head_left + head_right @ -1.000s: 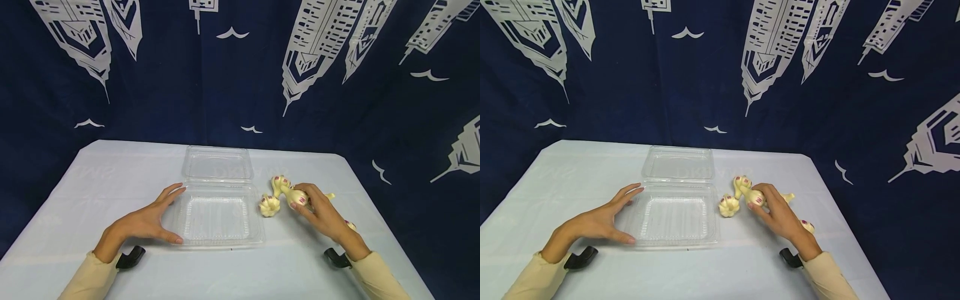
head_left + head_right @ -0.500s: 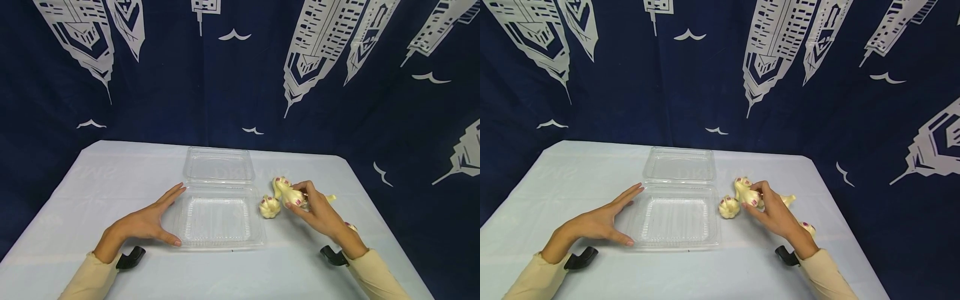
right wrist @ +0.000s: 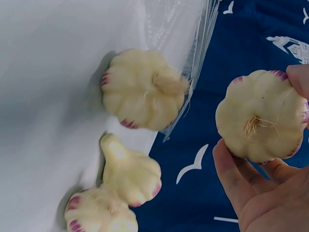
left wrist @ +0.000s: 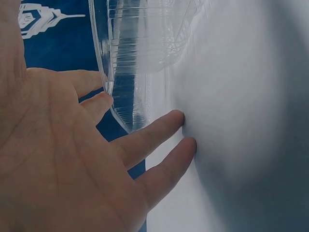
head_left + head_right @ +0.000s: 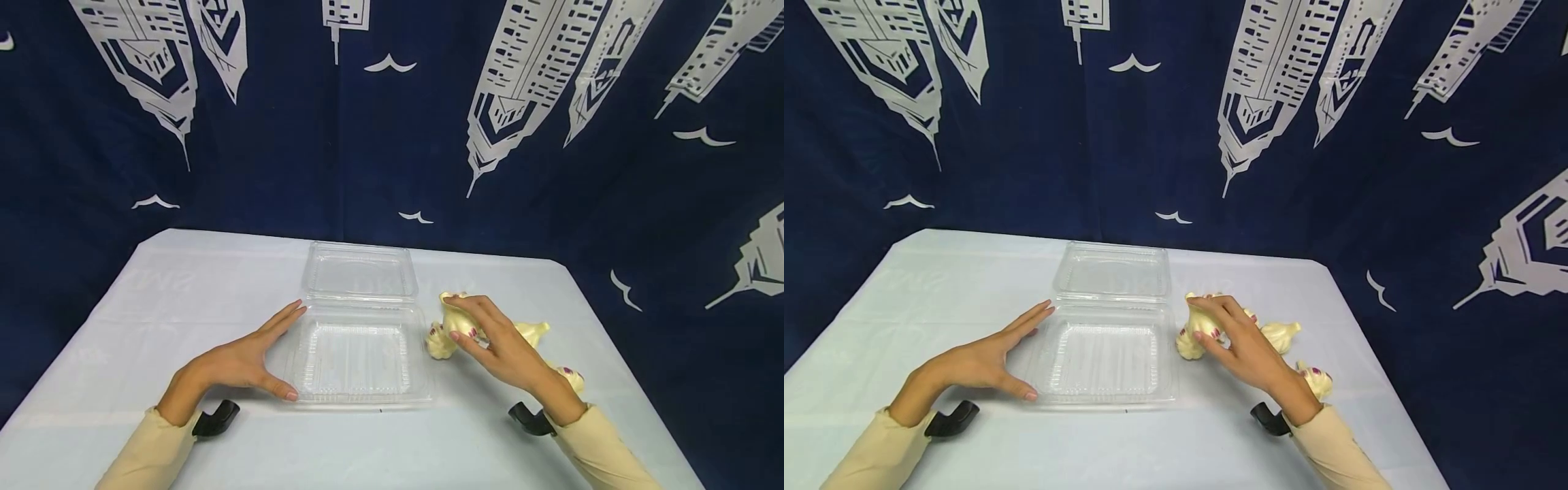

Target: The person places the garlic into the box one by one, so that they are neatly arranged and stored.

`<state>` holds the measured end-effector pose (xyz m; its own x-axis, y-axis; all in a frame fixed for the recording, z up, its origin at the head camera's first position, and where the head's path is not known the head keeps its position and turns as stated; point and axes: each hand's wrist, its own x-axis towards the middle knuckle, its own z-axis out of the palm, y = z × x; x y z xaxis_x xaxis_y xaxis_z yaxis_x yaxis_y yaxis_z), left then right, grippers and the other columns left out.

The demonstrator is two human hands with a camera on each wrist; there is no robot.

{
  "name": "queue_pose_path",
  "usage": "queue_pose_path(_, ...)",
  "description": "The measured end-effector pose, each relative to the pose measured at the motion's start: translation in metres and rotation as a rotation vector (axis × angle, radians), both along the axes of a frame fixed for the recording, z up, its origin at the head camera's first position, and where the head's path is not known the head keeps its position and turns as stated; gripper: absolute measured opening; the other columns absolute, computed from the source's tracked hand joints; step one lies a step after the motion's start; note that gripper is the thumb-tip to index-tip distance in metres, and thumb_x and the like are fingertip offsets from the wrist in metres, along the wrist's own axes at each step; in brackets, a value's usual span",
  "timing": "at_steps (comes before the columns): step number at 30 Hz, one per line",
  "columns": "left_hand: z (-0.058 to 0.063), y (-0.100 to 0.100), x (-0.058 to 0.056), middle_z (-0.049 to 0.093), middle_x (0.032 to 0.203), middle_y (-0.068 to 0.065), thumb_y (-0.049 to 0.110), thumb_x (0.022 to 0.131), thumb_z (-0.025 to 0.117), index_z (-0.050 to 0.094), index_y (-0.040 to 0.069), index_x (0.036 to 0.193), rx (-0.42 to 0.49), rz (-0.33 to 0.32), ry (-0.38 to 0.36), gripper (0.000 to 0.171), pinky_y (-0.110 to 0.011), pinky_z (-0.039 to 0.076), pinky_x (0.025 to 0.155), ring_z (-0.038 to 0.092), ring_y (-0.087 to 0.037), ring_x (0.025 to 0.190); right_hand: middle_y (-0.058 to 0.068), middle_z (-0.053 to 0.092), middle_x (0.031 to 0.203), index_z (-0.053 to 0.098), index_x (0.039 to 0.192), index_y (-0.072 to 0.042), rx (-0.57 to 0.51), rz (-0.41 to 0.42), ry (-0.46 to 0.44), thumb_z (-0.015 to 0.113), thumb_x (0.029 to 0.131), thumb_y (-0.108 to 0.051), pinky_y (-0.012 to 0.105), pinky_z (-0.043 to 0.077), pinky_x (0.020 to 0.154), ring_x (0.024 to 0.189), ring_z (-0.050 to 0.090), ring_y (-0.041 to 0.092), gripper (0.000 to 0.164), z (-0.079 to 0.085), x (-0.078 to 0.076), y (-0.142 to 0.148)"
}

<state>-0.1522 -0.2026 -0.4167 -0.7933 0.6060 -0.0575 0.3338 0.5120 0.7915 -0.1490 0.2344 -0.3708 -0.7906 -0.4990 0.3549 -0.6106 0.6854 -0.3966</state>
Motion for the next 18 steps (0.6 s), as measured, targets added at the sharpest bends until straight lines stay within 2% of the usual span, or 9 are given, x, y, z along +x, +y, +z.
queue_pose_path(2,0.000,0.000,0.000,-0.008,0.170,-0.007,0.047,0.063,0.093,0.006,0.016,0.162,0.004,0.000,-0.004,0.136,-0.069,0.015,0.117,0.002,-0.041,0.154,-0.005,0.051,0.138,0.049,0.147,-0.027,0.000,0.018,-0.003,0.066,0.098,-0.020,0.040,0.052,0.095,0.130,0.050,0.015,0.052,-0.001,-0.001,-0.004)
queue_pose_path(5,-0.001,-0.001,0.000,-0.008,0.170,-0.007,0.046,0.063,0.093,0.005,0.016,0.163,0.010,-0.001,-0.002,0.136,-0.069,0.015,0.117,0.002,-0.040,0.154,-0.003,0.049,0.136,0.051,0.145,-0.029,0.003,0.020,-0.021,0.062,0.101,-0.021,0.035,0.053,0.082,0.118,0.054,0.013,0.046,0.000,-0.002,-0.010)
queue_pose_path(8,-0.001,0.000,0.000,-0.007,0.170,-0.007,0.046,0.063,0.093,0.005,0.017,0.163,0.012,-0.001,0.005,0.136,-0.069,0.016,0.117,0.003,-0.040,0.154,-0.001,0.048,0.133,0.053,0.143,-0.029,0.001,0.018,-0.024,0.061,0.101,-0.022,0.033,0.051,0.078,0.108,0.055,0.011,0.043,0.001,-0.004,-0.017)
queue_pose_path(10,-0.001,0.000,0.000,-0.008,0.169,-0.008,0.046,0.063,0.094,0.005,0.017,0.163,0.012,0.001,0.003,0.137,-0.069,0.016,0.117,0.003,-0.040,0.154,-0.001,0.048,0.132,0.053,0.142,-0.027,-0.005,0.025,-0.022,0.062,0.101,-0.022,0.032,0.051,0.079,0.107,0.054,0.011,0.042,0.002,-0.006,-0.021)
queue_pose_path(14,-0.001,0.001,0.000,-0.008,0.169,-0.010,0.044,0.062,0.094,0.004,0.017,0.163,0.005,0.009,-0.004,0.138,-0.070,0.016,0.117,0.003,-0.041,0.154,-0.003,0.049,0.133,0.053,0.141,-0.026,-0.010,0.060,-0.035,0.064,0.099,-0.025,0.035,0.051,0.092,0.117,0.052,0.012,0.044,0.004,-0.009,-0.031)
queue_pose_path(18,-0.001,0.001,-0.001,-0.007,0.169,-0.010,0.044,0.062,0.094,0.004,0.017,0.163,0.000,0.008,0.000,0.138,-0.070,0.016,0.117,0.004,-0.041,0.154,-0.003,0.051,0.139,0.052,0.141,-0.023,-0.003,0.107,-0.050,0.064,0.100,-0.028,0.043,0.045,0.106,0.130,0.050,0.015,0.043,0.009,-0.014,-0.042)
